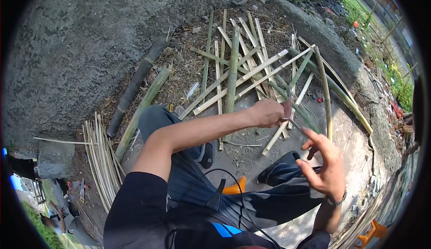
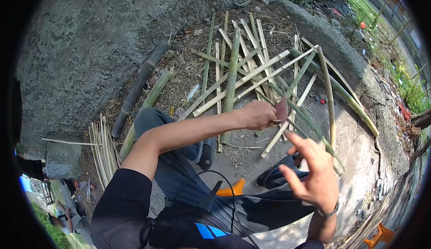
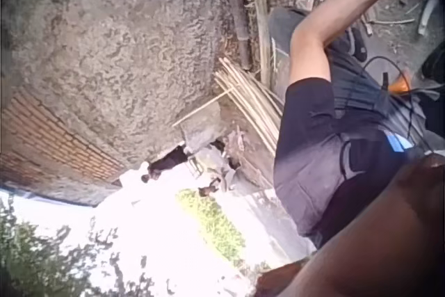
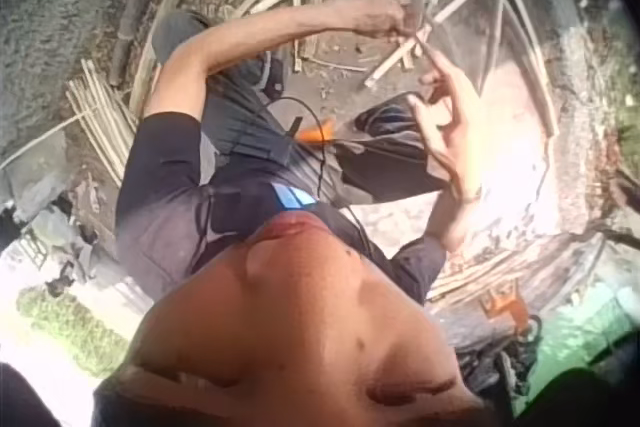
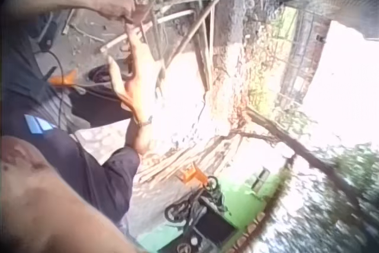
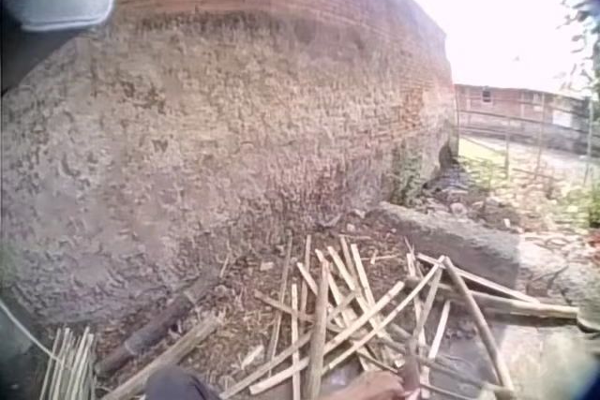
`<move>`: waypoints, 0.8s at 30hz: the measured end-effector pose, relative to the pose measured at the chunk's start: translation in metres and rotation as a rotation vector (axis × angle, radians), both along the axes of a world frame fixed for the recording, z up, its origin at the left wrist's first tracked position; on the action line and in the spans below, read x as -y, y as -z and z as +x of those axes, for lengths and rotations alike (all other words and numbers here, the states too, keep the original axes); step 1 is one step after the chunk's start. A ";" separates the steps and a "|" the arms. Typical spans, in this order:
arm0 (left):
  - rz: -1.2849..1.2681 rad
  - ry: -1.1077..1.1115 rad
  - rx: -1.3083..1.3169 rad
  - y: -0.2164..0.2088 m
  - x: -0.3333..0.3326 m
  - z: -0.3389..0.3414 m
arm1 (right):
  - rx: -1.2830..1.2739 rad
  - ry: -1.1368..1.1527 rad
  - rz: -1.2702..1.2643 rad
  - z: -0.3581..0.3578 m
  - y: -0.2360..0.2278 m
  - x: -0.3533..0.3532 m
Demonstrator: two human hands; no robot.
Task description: The person uses a machete to shave and thin out bamboo strips, pressing them against a vertical bamboo post for stability while working outdoors.
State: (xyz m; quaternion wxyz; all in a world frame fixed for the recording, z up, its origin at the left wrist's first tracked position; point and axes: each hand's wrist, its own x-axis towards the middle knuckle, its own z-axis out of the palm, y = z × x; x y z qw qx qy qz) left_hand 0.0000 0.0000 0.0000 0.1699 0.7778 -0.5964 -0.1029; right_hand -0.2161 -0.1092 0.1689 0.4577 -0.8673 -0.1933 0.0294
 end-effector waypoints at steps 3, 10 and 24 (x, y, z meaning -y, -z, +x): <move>0.029 -0.179 -0.025 0.014 -0.064 0.021 | 0.109 -0.442 0.035 0.044 -0.014 -0.108; -0.053 -0.484 -0.293 0.025 -0.189 -0.028 | -0.262 -1.350 0.392 0.051 -0.102 -0.337; -0.249 -0.539 -0.574 0.001 -0.220 -0.034 | 0.387 -0.922 -0.026 0.126 -0.063 -0.181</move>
